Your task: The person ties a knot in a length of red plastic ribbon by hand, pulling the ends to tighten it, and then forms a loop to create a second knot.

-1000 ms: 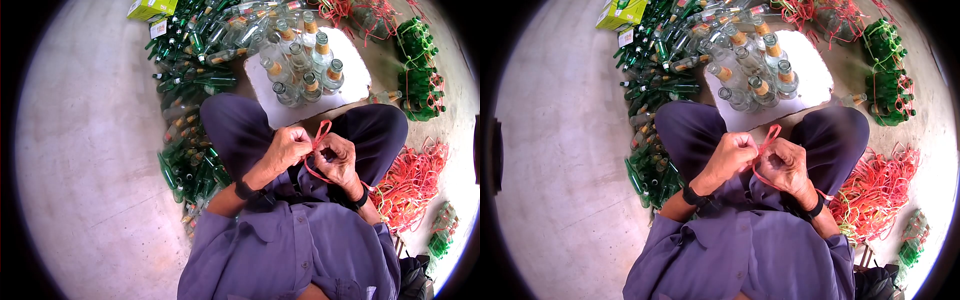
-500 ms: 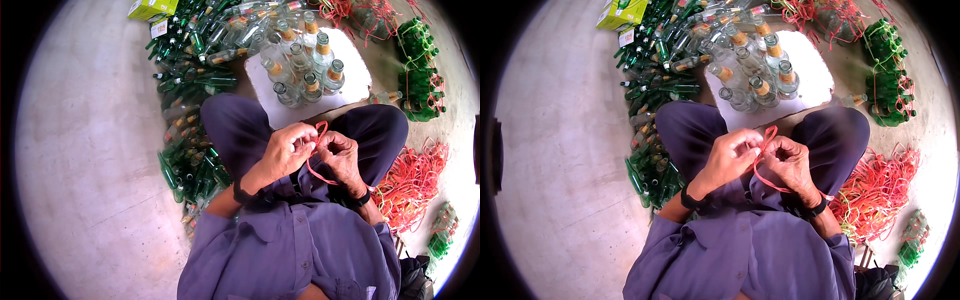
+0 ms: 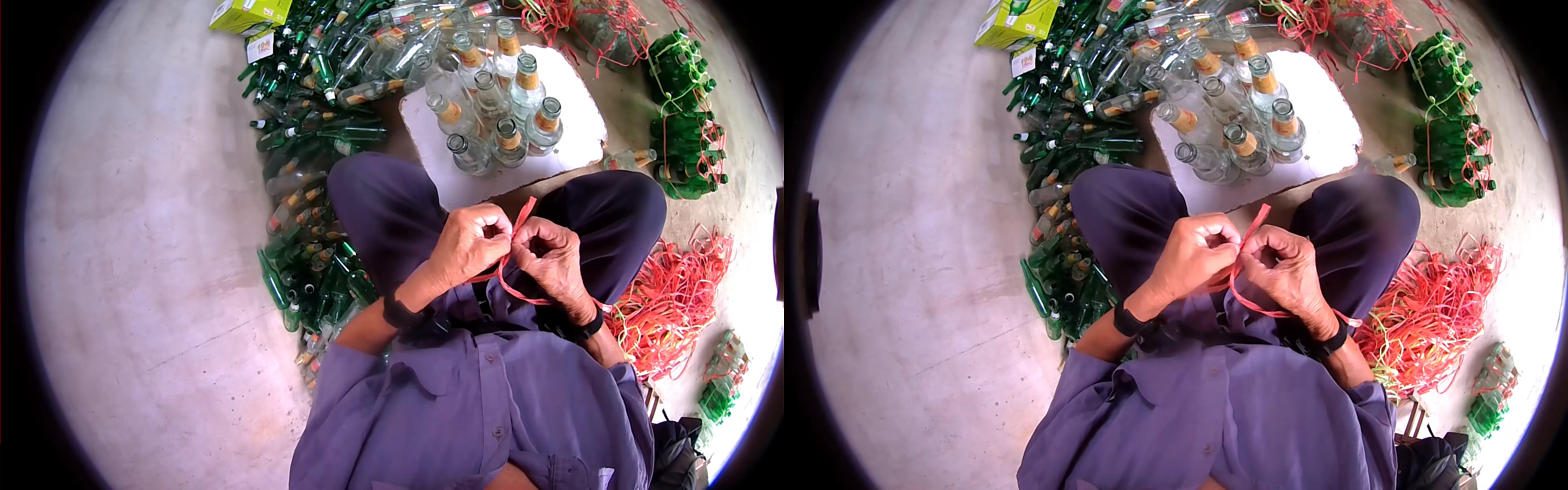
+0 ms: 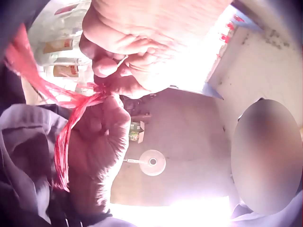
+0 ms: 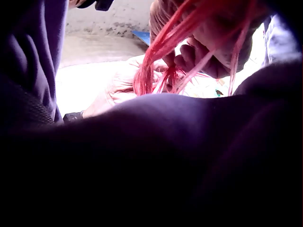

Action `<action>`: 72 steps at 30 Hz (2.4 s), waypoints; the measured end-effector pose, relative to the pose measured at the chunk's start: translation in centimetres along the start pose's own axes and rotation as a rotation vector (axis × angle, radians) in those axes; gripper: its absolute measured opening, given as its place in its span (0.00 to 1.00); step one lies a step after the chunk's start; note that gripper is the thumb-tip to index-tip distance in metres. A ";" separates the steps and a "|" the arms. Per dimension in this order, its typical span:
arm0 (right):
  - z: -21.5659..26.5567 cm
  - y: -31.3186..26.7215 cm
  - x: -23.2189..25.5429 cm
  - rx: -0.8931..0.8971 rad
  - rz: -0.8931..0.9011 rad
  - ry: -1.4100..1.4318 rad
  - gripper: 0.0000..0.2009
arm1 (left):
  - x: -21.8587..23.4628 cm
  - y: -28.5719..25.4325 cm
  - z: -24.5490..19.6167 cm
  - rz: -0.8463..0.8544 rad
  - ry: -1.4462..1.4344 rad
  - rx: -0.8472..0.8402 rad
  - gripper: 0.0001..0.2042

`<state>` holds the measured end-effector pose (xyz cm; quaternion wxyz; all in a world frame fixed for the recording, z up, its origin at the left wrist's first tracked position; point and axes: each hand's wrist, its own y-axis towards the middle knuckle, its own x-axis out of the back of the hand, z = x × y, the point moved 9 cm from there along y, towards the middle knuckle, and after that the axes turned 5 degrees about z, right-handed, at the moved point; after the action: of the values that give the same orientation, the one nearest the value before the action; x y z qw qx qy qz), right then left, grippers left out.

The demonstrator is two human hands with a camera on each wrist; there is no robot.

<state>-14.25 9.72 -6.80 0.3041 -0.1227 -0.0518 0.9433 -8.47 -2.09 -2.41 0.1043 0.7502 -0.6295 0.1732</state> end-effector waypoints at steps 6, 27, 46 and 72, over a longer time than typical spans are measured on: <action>2.4 -0.5 -0.2 0.241 -0.037 -0.226 0.07 | -2.5 -1.7 4.4 0.041 -0.749 0.497 0.01; 2.4 -0.4 -0.4 0.268 -0.037 -0.333 0.05 | -3.0 -2.0 5.8 -0.053 -0.847 0.540 0.03; -0.8 -0.3 0.9 0.031 -0.151 0.053 0.05 | 1.1 -0.9 -2.8 -0.243 0.107 -0.159 0.08; 3.3 -0.5 -0.2 0.305 -0.054 -0.335 0.06 | -0.1 -0.2 -0.4 -0.063 0.119 0.033 0.04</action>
<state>-14.69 9.99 -3.50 0.3315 0.0848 0.0385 0.9389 -8.29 -1.80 -2.06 0.1345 0.7596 -0.5954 0.2246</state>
